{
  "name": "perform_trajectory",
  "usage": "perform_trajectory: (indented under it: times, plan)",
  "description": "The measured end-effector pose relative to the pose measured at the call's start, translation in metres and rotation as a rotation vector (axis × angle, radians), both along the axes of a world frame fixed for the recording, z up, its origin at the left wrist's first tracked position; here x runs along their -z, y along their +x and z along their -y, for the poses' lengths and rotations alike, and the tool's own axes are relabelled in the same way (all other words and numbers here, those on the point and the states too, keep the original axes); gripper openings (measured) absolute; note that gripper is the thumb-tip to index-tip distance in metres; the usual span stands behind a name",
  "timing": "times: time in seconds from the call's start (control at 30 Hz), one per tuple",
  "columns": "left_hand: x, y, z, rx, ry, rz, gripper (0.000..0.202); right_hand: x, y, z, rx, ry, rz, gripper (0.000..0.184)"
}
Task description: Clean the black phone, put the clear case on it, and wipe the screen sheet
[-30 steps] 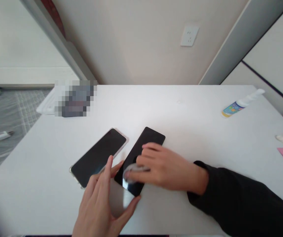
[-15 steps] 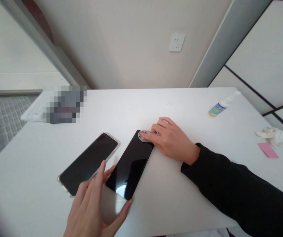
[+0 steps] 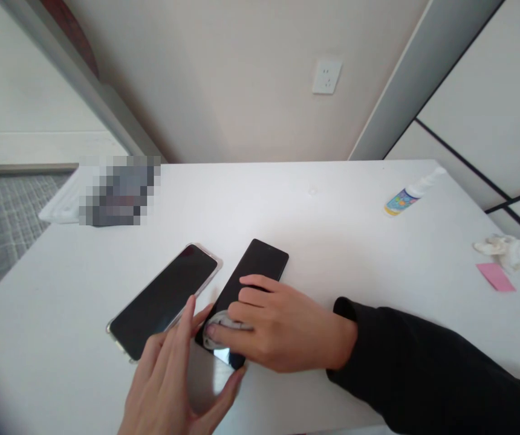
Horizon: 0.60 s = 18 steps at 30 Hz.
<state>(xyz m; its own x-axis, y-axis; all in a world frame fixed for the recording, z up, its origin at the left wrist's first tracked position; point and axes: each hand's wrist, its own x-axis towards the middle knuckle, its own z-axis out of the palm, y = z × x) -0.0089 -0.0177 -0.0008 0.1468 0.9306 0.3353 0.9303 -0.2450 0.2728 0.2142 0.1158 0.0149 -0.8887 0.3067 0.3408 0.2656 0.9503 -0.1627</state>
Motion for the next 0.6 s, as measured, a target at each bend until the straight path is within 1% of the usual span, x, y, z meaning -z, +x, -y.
perform_trajectory:
  times: [0.03, 0.07, 0.13, 0.17, 0.2, 0.23, 0.27, 0.33, 0.37, 0.4, 0.43, 0.53, 0.57, 0.6]
  plan:
    - [0.0, 0.0, 0.0, 0.004, -0.001, -0.001, 0.092, 0.0, 0.001, -0.001, 0.006, -0.005, -0.007, 0.03]
    - [0.001, 0.0, 0.0, 0.007, -0.011, -0.002, 0.094, 0.0, 0.003, -0.004, 0.063, 0.008, -0.017, 0.03]
    - [0.0, 0.0, 0.0, 0.006, -0.03, -0.007, 0.098, 0.0, 0.011, -0.014, 0.241, 0.062, -0.04, 0.029]
    - [0.0, 0.0, 0.0, 0.003, -0.031, -0.01, 0.098, -0.001, 0.014, -0.017, 0.304, 0.088, -0.044, 0.029]
    - [0.0, 0.0, 0.0, 0.002, -0.025, -0.013, 0.098, -0.002, 0.014, -0.017, 0.324, 0.098, -0.042, 0.029]
    - [0.0, -0.001, 0.0, 0.004, -0.012, -0.016, 0.096, -0.003, 0.012, -0.014, 0.294, 0.087, -0.04, 0.029]
    - [0.0, -0.001, 0.0, 0.013, 0.001, -0.021, 0.095, -0.004, 0.009, -0.008, 0.22, 0.059, -0.038, 0.029]
    - [0.002, -0.003, 0.001, 0.026, 0.027, -0.031, 0.095, -0.005, 0.0, 0.005, 0.021, -0.007, -0.034, 0.029]
    - [0.003, -0.004, 0.001, 0.028, 0.033, -0.041, 0.095, -0.005, -0.001, 0.009, -0.043, -0.03, -0.038, 0.028]
    - [0.004, -0.005, 0.001, 0.029, 0.038, -0.052, 0.096, -0.004, 0.0, 0.009, -0.053, -0.039, -0.048, 0.028]
    - [0.006, -0.006, 0.001, 0.031, 0.048, -0.064, 0.098, -0.002, 0.003, 0.006, -0.009, -0.03, -0.06, 0.028]
    - [0.014, -0.011, -0.001, 0.049, 0.114, -0.098, 0.1, 0.0, 0.018, -0.01, 0.248, 0.054, -0.092, 0.027]
    - [0.018, -0.012, -0.002, 0.054, 0.142, -0.109, 0.1, 0.0, 0.02, -0.011, 0.276, 0.076, -0.096, 0.027]
    - [0.021, -0.013, -0.003, 0.053, 0.173, -0.121, 0.099, 0.0, 0.019, -0.01, 0.262, 0.087, -0.098, 0.026]
